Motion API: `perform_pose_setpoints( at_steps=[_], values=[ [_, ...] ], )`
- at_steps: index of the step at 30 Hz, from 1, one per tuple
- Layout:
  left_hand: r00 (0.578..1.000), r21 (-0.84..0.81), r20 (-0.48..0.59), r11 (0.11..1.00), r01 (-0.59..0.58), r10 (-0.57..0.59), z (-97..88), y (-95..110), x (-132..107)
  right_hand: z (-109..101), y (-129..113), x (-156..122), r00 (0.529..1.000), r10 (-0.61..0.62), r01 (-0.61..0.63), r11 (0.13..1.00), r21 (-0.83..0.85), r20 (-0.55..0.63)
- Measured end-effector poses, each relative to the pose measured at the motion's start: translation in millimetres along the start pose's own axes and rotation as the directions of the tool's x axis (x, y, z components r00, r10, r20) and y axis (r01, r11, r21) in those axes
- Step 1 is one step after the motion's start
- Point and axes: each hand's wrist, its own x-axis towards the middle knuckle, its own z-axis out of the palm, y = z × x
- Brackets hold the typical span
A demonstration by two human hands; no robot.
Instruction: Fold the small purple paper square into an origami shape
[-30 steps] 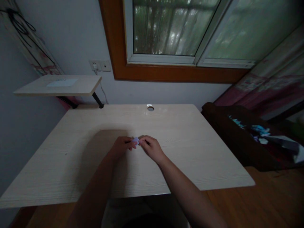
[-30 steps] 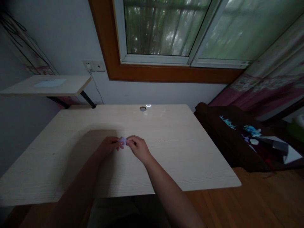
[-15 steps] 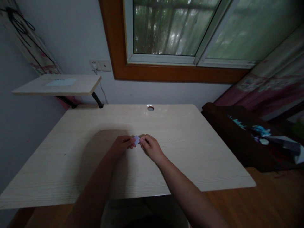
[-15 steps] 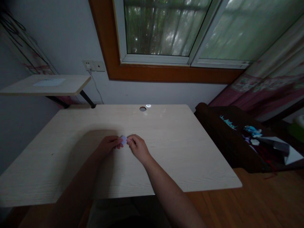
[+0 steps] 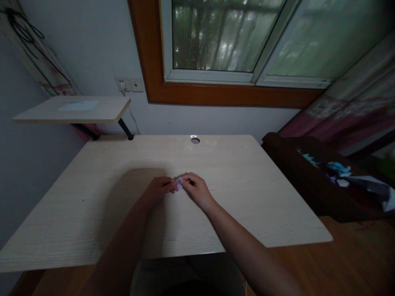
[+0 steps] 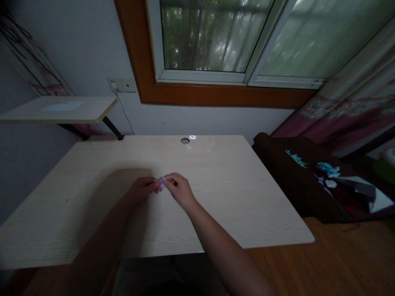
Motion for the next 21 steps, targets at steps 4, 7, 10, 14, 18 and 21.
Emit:
perform_pose_setpoints(
  at_steps=[4, 7, 10, 14, 18, 21],
  values=[
    [1.0, -0.054, 0.008, 0.998, 0.008, -0.008, 0.8, 2, 0, 3, 3, 2, 0.996, 0.09, -0.089, 0.99, 0.105, -0.002],
    [1.0, -0.137, 0.002, 0.991, 0.006, -0.006, 0.8, 4, -1, 3, 1, 3, 0.989, 0.143, -0.145, 0.973, 0.18, 0.02],
    [1.0, -0.189, -0.004, 0.982, 0.017, -0.018, 0.4, 4, -2, 2, -1, 7, 0.984, 0.171, -0.177, 0.959, 0.22, 0.044],
    [0.998, -0.209, -0.017, 0.976, 0.059, -0.064, 0.3, 2, 2, 2, 0, 13, 0.985, 0.157, -0.168, 0.968, 0.187, 0.073],
    [0.993, -0.177, -0.05, 0.979, 0.097, -0.108, -0.7, 1, 14, 2, 7, 24, 0.985, 0.169, -0.171, 0.968, 0.181, 0.025],
    [0.992, -0.048, -0.061, 0.993, 0.104, -0.107, -4.9, 6, 26, -3, 13, 34, 0.988, 0.157, -0.155, 0.979, 0.129, -0.007]
  ],
)
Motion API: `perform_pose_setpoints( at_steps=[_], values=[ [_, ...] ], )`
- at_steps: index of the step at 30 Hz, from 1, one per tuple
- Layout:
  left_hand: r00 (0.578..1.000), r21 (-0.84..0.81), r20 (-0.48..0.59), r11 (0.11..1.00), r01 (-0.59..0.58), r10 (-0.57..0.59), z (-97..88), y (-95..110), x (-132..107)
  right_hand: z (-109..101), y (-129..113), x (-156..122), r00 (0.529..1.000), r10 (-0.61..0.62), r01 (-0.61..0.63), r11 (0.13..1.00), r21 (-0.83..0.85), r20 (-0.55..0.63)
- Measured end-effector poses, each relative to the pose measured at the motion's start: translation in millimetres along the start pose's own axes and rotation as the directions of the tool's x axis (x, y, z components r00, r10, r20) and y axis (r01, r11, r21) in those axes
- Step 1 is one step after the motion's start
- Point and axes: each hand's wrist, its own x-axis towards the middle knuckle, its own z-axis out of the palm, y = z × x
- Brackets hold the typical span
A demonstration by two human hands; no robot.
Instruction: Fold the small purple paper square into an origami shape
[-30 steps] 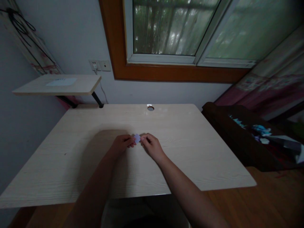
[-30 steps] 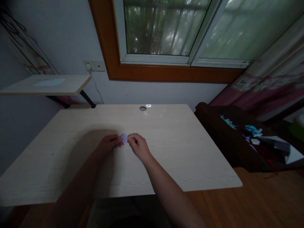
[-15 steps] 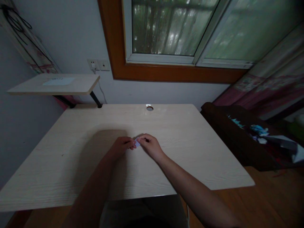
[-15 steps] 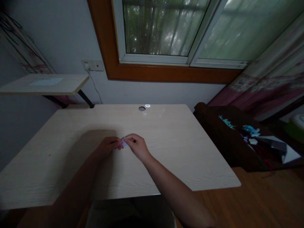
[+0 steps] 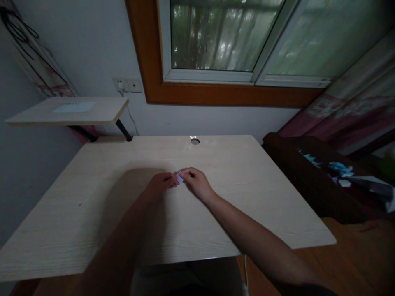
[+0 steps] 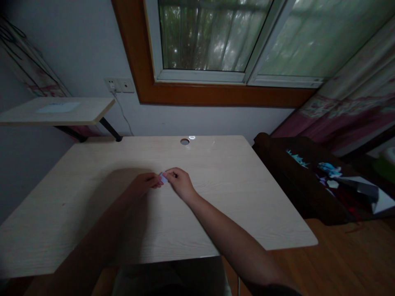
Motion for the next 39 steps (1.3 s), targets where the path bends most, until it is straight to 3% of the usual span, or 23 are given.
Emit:
perform_pose_setpoints(
  at_steps=[3, 9, 13, 20, 28, 34, 39],
  values=[
    [0.996, 0.182, 0.011, 0.979, -0.091, 0.09, -4.4, 7, 13, -7, 4, 12, 0.999, -0.051, 0.051, 0.996, -0.069, -0.002],
    [0.996, 0.112, -0.057, 0.992, -0.065, 0.072, -5.7, 1, 41, -9, 12, 37, 0.999, -0.046, 0.042, 0.993, -0.113, -0.028],
    [0.992, -0.017, -0.119, 0.999, -0.046, 0.044, -6.0, -7, 51, -10, 17, 51, 0.997, -0.07, 0.068, 0.992, -0.109, -0.011],
    [0.986, -0.11, -0.159, 0.992, -0.058, 0.04, -10.6, -9, 49, -17, 21, 57, 0.99, -0.037, 0.047, 0.997, -0.067, 0.138],
    [0.978, -0.003, -0.185, 0.995, -0.097, 0.094, -9.8, -7, 48, -17, 18, 51, 0.989, -0.094, 0.11, 0.984, -0.14, 0.117],
    [0.98, 0.031, -0.165, 0.994, -0.107, 0.111, -4.7, -10, 50, -16, 14, 50, 0.963, -0.194, 0.238, 0.938, -0.254, 0.186],
    [0.977, 0.09, -0.183, 0.992, -0.092, 0.108, -3.5, -11, 50, -16, 12, 48, 0.961, -0.211, 0.254, 0.931, -0.262, 0.181]
  ],
)
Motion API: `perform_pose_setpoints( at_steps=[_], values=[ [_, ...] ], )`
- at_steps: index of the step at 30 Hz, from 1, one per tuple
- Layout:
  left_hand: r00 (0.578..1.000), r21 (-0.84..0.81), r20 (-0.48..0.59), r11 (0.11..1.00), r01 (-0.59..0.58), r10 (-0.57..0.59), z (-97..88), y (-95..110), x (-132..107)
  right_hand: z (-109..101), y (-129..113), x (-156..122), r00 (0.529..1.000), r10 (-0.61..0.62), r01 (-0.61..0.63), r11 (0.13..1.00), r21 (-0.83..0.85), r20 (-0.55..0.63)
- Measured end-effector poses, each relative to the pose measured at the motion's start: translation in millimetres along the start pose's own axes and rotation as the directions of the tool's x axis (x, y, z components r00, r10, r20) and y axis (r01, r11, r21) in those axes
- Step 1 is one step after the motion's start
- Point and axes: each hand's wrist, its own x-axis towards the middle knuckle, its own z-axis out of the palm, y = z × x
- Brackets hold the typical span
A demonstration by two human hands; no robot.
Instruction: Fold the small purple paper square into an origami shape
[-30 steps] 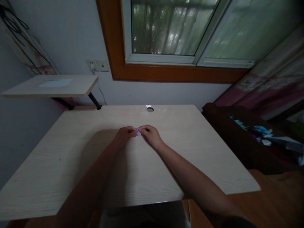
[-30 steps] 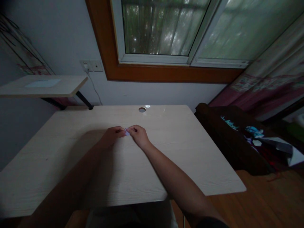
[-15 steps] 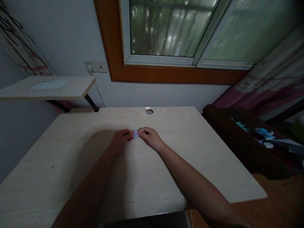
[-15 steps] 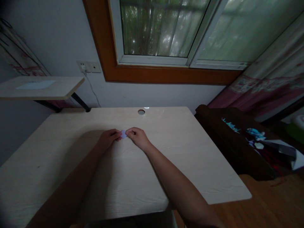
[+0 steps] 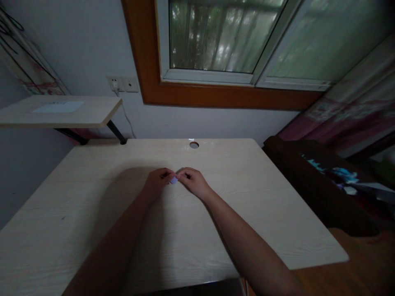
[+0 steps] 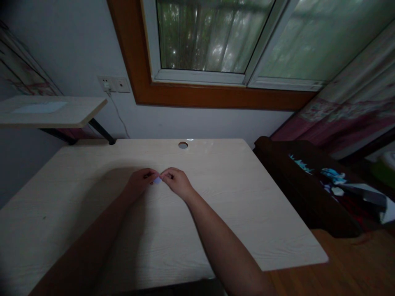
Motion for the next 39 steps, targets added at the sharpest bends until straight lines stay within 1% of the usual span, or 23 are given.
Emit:
perform_pose_setpoints(
  at_steps=[6, 9, 13, 18, 22, 26, 33, 39],
  values=[
    [0.999, -0.008, -0.021, 0.999, 0.032, -0.033, -1.9, 5, -1, -1, -1, -2, 1.0, 0.015, -0.015, 1.0, 0.015, -0.005],
    [0.997, -0.004, -0.049, 0.998, 0.059, -0.059, -2.0, 6, 0, -2, -2, -2, 1.0, 0.013, -0.012, 1.0, 0.023, -0.005],
    [0.996, 0.004, -0.055, 0.998, 0.07, -0.07, -1.5, 6, 0, -3, -2, -3, 1.0, 0.017, -0.017, 1.0, 0.02, -0.01],
    [0.992, -0.022, -0.086, 0.996, 0.089, -0.09, -2.5, 6, 0, -3, 3, -2, 0.996, 0.061, -0.059, 0.998, 0.031, -0.063],
    [0.995, -0.061, -0.076, 0.996, 0.062, -0.066, -3.1, 3, 2, -4, 7, -3, 0.985, 0.118, -0.107, 0.989, 0.099, -0.123],
    [0.996, -0.048, -0.054, 0.997, 0.068, -0.071, -2.9, 2, 2, -4, 7, -3, 0.977, 0.171, -0.144, 0.97, 0.198, -0.13],
    [0.996, -0.04, -0.046, 0.996, 0.08, -0.082, -3.1, 6, 1, -5, 6, -2, 0.978, 0.166, -0.139, 0.97, 0.201, -0.125],
    [0.996, -0.04, -0.047, 0.996, 0.075, -0.077, -3.1, 6, 1, -4, 8, -2, 0.973, 0.199, -0.165, 0.955, 0.247, -0.119]
  ],
)
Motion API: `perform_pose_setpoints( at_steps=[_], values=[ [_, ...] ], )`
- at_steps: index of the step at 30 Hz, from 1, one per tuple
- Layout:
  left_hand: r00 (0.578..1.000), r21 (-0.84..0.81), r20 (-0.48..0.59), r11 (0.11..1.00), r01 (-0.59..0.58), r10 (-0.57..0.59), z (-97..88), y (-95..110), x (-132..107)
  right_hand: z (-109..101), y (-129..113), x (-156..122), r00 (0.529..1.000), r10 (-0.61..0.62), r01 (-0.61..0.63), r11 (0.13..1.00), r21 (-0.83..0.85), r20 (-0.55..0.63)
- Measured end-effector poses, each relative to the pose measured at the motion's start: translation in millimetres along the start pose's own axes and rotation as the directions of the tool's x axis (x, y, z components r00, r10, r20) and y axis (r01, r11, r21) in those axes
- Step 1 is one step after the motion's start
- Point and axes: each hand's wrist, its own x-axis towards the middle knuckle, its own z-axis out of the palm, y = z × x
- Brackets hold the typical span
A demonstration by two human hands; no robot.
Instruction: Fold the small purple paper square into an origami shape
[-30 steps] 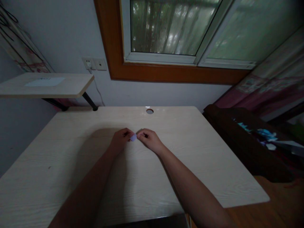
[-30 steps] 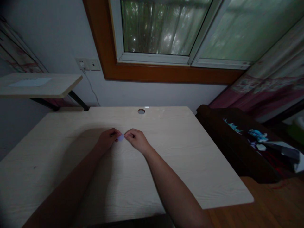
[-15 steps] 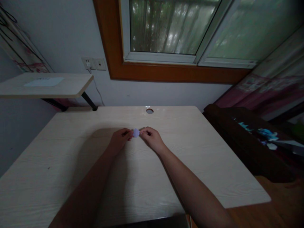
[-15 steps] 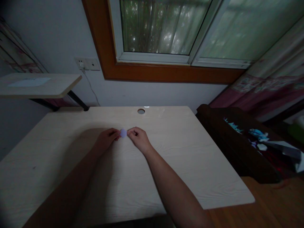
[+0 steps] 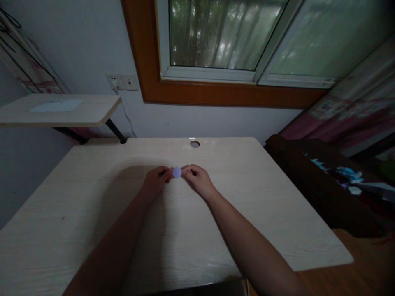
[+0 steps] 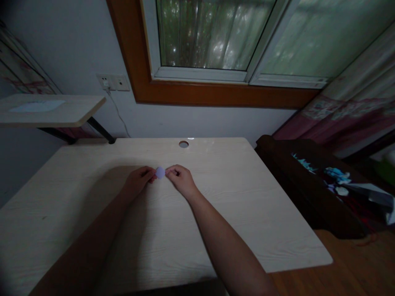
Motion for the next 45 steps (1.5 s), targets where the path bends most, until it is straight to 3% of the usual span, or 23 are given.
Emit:
perform_pose_setpoints(
  at_steps=[16, 45],
  values=[
    [0.999, -0.002, 0.019, 0.999, -0.049, 0.049, 0.7, -5.4, 0.7, 0.3, -1.1, -0.3, 1.0, 0.018, -0.018, 0.999, 0.031, -0.009],
    [1.0, -0.048, 0.008, 0.999, -0.017, 0.017, -1.0, -1.5, -1.6, 0.8, -2.5, -1.2, 0.999, 0.045, -0.044, 0.994, 0.096, -0.011]
  ],
)
